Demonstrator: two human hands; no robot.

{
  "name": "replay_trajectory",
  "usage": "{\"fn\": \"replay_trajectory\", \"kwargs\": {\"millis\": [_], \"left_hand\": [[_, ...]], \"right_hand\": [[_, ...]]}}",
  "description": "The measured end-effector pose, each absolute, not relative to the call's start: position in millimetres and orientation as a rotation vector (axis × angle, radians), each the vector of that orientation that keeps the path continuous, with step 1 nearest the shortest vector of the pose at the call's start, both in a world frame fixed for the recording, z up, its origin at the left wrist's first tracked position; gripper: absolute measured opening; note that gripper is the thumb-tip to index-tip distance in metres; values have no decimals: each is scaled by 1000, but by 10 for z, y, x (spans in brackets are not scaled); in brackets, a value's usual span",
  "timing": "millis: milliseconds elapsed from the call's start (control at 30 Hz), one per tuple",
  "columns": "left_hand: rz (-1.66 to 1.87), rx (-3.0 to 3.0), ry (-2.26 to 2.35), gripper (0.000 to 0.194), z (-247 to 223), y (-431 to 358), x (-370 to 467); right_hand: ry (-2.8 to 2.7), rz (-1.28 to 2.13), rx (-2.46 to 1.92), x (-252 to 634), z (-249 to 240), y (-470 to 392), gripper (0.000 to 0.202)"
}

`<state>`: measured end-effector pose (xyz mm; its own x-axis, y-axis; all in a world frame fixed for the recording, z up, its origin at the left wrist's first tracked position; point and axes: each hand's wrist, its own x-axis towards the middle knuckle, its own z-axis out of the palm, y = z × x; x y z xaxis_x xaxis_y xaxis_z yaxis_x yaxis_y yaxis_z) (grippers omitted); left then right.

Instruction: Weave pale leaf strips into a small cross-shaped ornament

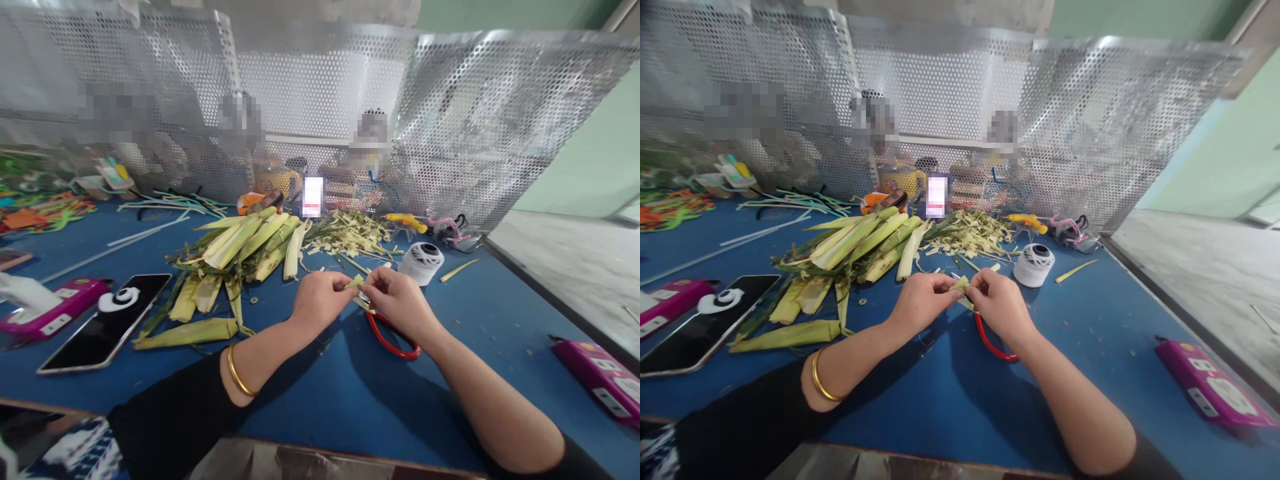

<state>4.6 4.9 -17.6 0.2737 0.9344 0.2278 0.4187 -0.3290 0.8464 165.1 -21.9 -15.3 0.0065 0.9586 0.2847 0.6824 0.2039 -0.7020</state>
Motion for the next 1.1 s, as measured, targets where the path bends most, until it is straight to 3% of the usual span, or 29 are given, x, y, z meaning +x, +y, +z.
{"fn": "replay_trajectory", "kwargs": {"millis": [267, 500, 800, 1100], "left_hand": [[995, 1766, 1157, 21, -215, 85, 51], [988, 1719, 1198, 19, -214, 103, 45], [915, 1930, 1310, 18, -134, 32, 44], [761, 2182, 1185, 14, -102, 21, 22]], "right_hand": [[-1713, 169, -1760, 1614, -93, -280, 34], [-1706, 559, -1534, 1662, -137, -222, 20], [-1590, 650, -1489, 1640, -169, -223, 15], [-1627, 975, -1456, 1648, -52, -237, 30]]}}
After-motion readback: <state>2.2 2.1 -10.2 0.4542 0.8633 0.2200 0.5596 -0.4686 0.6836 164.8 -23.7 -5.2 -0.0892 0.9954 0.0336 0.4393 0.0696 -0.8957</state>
